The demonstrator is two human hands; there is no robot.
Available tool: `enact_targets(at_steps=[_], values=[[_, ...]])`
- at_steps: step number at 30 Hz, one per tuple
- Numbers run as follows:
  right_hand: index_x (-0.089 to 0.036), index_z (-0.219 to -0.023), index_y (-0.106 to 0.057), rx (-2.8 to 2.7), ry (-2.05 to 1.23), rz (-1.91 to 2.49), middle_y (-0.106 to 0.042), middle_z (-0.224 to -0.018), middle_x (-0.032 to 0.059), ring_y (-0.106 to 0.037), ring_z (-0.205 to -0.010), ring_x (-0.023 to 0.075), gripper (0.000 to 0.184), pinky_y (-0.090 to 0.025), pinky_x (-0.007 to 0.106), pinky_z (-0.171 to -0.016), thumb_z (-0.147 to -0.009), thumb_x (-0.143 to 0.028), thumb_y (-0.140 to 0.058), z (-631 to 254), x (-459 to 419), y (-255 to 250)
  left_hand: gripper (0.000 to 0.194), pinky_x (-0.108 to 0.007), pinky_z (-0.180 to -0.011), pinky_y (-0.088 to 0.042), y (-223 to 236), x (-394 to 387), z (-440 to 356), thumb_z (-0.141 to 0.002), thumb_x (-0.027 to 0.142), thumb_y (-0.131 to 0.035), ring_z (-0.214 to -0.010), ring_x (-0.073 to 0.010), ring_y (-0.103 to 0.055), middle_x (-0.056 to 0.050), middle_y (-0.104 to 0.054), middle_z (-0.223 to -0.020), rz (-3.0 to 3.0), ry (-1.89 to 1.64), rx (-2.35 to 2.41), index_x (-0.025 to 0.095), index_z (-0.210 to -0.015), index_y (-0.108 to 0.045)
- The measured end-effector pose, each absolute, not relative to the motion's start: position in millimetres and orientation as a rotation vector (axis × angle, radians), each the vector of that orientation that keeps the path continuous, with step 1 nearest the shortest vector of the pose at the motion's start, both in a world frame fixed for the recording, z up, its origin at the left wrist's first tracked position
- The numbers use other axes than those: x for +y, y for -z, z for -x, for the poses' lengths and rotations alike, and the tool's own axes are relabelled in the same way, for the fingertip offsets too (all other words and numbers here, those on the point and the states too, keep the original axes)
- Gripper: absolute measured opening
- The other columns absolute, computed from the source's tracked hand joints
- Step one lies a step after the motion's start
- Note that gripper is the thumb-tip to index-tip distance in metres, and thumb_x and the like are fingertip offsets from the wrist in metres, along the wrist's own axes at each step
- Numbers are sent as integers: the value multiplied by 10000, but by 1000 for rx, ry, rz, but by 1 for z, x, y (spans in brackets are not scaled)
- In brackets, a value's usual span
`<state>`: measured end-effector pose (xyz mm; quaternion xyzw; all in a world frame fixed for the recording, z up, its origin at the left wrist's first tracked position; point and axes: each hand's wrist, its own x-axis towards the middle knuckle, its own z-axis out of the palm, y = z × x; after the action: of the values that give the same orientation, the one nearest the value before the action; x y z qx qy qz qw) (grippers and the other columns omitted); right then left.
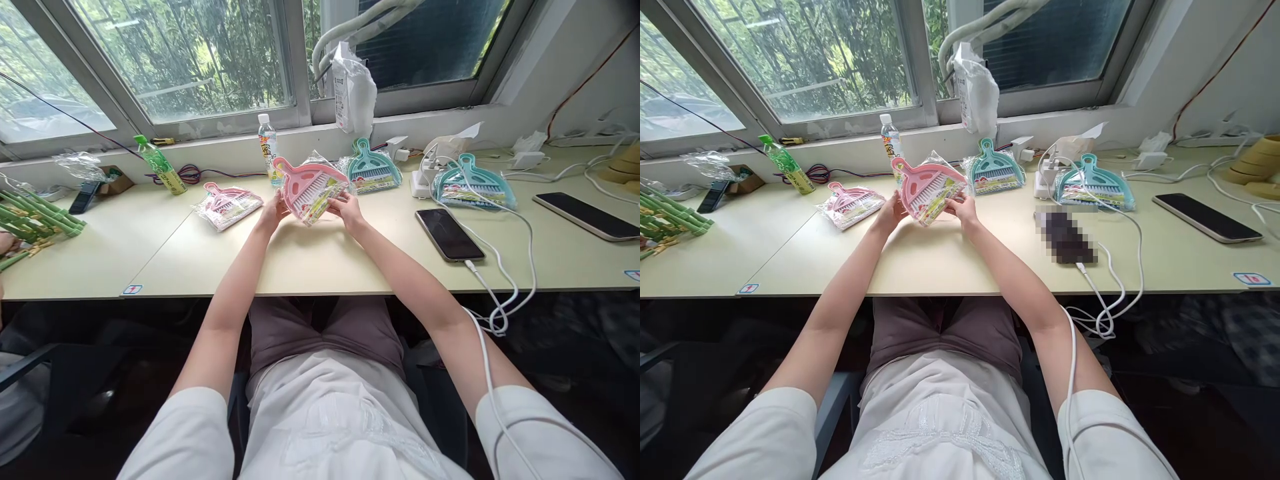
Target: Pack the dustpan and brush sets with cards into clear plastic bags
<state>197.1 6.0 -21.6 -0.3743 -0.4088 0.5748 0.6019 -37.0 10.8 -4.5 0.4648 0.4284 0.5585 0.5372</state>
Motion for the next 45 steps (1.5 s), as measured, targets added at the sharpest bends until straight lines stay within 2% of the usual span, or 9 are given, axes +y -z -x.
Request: enact_targets(at_steps=[6,10,17,21,26,35,38,42,45], values=[[-240,-1107,-589,-1048,-1307,875,-772,-957,19,-784,-1008,239,499,-691,514,-942,-717,-135,-881,-194,-1,15,243,-297,-913,-598,7,25,53,-1063,316,-538,-924,-167,-774,-55,-812,-959,-882,-1560,1210,183,-997,-730],[-217,-1043,-622,-1104,-1323,893,-770,-890,22,-788,-962,236,402,-685,517,-964,-732,-117,-856,-192,-3,11,276,-301,-891,-614,7,28,59,-1051,414,-576,-943,-189,-780,-79,-807,-957,-833,-1653,1306,191,-1083,-735],[-217,-1076,-654,-1199,-1309,924,-788,-894,14,-795,-923,234,414,-686,541,-955,-728,-136,-864,-206,1,8,524,-363,-1127,-496,-2,20,63,-965,599,-673,-1335,-247,-661,-114,-703,-1406,-1290,-1883,1568,258,-1362,-663],[-189,-1076,-707,-1331,-1341,868,-805,-907,45,-797,-938,256,405,-673,547,-976,-708,-141,-869,-207,-5,7,362,-396,-1124,-483,-2,16,60,-927,506,-718,-1221,-299,-712,-131,-805,-1152,-1661,-1629,1754,181,-1069,-791],[-198,-1086,-721,-1371,-1354,839,-812,-897,38,-795,-899,240,415,-676,537,-968,-699,-154,-867,-208,-4,9,184,-351,-912,-569,1,20,58,-884,353,-727,-902,-253,-771,-87,-809,-870,-1682,-1489,1761,176,-874,-778],[-212,-1029,-649,-1149,-1247,927,-798,-899,36,-789,-916,237,367,-671,537,-981,-735,-145,-859,-223,12,8,247,-327,-1066,-533,-10,18,99,-1059,176,-395,-1134,-197,-754,-137,-770,-1196,-896,-1942,2097,174,-1154,-623],[-213,-1044,-627,-1038,-1223,944,-793,-939,36,-787,-966,232,379,-671,516,-987,-745,-138,-847,-223,11,7,394,-356,-1205,-451,-17,10,109,-1022,65,-334,-1377,-203,-641,-199,-640,-1460,-624,-2001,2174,148,-1362,-517],[-220,-1076,-612,-953,-1217,943,-791,-1036,42,-783,-1039,231,415,-682,482,-968,-742,-155,-848,-221,6,3,695,-542,-1365,-152,-26,-6,96,-929,80,-542,-1676,-335,-197,-290,-307,-1708,-673,-1934,2223,99,-1579,-297],[-218,-1090,-615,-942,-1215,939,-790,-1067,49,-780,-1061,232,415,-684,469,-967,-746,-162,-841,-220,3,1,790,-563,-1374,-59,-31,-18,76,-912,124,-607,-1702,-315,5,-270,-352,-1691,-1012,-1898,2039,118,-1626,-270]])
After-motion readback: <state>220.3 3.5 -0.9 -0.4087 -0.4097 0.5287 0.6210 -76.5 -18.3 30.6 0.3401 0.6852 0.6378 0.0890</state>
